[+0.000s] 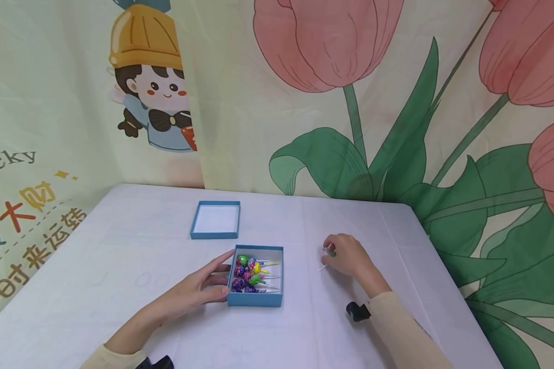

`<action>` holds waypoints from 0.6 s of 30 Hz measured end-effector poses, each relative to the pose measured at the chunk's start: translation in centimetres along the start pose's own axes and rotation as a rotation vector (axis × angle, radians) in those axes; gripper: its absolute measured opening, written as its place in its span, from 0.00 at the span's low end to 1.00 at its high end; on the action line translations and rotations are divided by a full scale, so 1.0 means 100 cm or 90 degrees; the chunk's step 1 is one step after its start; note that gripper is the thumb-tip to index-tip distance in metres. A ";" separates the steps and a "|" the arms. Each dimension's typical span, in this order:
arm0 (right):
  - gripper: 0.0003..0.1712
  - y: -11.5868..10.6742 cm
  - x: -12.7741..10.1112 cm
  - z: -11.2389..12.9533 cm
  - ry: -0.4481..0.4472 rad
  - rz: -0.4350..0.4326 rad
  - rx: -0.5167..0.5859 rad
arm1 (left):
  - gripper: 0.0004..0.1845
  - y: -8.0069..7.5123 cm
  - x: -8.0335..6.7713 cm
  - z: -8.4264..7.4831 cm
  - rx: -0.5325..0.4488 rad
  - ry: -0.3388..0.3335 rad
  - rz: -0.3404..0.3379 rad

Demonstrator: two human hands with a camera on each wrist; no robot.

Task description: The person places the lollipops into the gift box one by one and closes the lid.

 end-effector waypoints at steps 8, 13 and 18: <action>0.15 -0.004 -0.010 -0.007 0.015 0.012 -0.006 | 0.44 0.000 0.000 -0.001 0.004 -0.001 -0.004; 0.16 -0.009 -0.017 -0.012 0.024 0.017 0.006 | 0.44 0.000 0.001 0.000 0.003 -0.006 -0.005; 0.15 -0.012 -0.021 -0.018 0.022 0.016 0.011 | 0.44 0.000 0.001 0.001 0.002 -0.004 -0.005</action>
Point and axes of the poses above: each hand's wrist, its own x-axis towards the middle knuckle, its own y-axis out of the palm, z = x × y, the point moved 5 cm from there along x, towards the middle knuckle, and after that the axes turned 1 degree about y, right-handed, at the moved point
